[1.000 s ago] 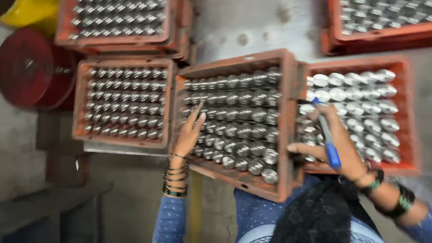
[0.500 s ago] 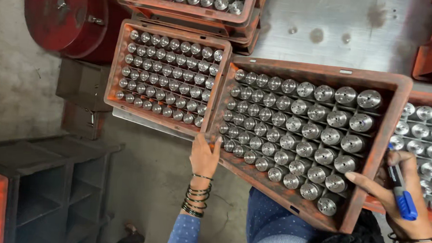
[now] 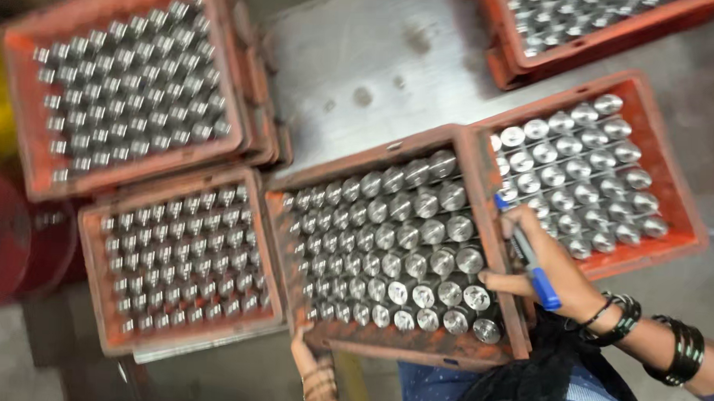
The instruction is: The person repeatedly picks up small cylindrical metal parts from an orange crate, marks each with a blue marker, and places them back into the crate. The person occasionally shifts the crate to access different parts.
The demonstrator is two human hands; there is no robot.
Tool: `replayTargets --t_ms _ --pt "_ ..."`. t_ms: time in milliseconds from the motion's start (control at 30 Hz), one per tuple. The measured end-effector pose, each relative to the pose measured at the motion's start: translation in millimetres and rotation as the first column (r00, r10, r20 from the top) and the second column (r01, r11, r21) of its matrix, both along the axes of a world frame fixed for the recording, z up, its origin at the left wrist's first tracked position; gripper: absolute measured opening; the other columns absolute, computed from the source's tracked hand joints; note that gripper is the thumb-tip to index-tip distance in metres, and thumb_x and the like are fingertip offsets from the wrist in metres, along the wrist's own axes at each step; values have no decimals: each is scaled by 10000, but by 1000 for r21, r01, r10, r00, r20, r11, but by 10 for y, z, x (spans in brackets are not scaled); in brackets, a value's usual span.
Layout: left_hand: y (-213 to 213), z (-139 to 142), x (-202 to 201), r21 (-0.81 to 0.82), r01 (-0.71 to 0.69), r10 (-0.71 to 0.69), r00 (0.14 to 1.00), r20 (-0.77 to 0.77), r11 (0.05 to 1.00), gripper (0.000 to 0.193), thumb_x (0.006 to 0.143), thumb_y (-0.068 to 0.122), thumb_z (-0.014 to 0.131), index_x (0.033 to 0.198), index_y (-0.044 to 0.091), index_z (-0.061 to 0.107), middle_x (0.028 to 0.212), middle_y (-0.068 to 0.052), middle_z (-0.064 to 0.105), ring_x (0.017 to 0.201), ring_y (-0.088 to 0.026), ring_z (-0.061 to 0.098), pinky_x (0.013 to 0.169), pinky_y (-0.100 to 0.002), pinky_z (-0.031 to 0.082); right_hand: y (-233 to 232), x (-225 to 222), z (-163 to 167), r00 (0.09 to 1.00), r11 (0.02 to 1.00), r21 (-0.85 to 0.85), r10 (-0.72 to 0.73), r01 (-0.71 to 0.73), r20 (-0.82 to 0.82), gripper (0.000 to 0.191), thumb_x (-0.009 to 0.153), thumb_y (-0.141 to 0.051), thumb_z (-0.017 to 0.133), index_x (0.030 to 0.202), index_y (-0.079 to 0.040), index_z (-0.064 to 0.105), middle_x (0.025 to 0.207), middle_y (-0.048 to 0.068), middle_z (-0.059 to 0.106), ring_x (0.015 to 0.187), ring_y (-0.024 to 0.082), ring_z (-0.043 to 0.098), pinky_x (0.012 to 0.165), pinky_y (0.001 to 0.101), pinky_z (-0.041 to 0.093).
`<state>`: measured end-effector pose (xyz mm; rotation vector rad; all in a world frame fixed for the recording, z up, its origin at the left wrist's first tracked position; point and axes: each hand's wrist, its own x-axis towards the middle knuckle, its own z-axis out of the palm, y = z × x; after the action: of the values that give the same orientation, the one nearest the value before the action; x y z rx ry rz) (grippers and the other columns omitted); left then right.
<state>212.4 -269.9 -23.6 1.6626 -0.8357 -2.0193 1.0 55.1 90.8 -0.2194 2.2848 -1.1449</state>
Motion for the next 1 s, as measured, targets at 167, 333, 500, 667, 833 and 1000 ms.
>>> replayTargets --t_ms 167,333,500,667,833,1000 --pt "-10 44 60 -15 17 -17 1000 6 1000 423 829 246 717 1157 -6 628 1076 -137 642 1003 -273 623 870 -405 512 22 -173 131 997 997 -35 66 -68 -45 671 632 -338 911 1056 -135 433 803 43 464 732 132 477 660 316 444" --pt "102 0 162 -60 8 -7 1000 17 998 425 807 201 709 1169 -6 628 1075 -128 645 998 -260 626 866 -393 514 277 -415 20 977 964 -204 141 -173 -160 579 669 -262 865 1017 -116 426 870 16 473 785 99 478 680 289 460" --pt "307 117 287 -101 -34 38 998 40 994 433 786 157 700 1181 -6 628 1074 -118 648 992 -248 629 863 -382 516 514 -621 -273 987 976 -192 123 -101 108 553 653 -240 837 1003 -115 427 844 17 420 704 151 440 631 335 427" --pt "700 507 155 -150 -64 71 996 46 987 449 764 113 691 1192 -6 628 1073 -109 652 987 -235 632 860 -370 518 684 -790 -584 959 907 -341 178 -246 -218 528 708 -214 814 1058 -91 438 949 11 443 912 144 470 842 316 439" --pt "1048 480 134 -214 -65 78 996 52 975 470 743 68 682 1204 -7 628 1072 -99 655 982 -223 635 856 -359 520 1035 -886 -716 972 903 -385 118 -189 -201 515 731 -206 814 1059 -91 433 974 15 430 930 145 453 849 313 428" --pt "1195 339 312 -324 27 -18 999 31 946 497 722 24 673 1216 -7 628 1072 -90 658 977 -211 638 853 -347 521 1586 -986 -794 998 946 -323 -22 3 -56 500 735 -206 814 1041 -107 432 980 8 440 867 126 439 716 306 410"
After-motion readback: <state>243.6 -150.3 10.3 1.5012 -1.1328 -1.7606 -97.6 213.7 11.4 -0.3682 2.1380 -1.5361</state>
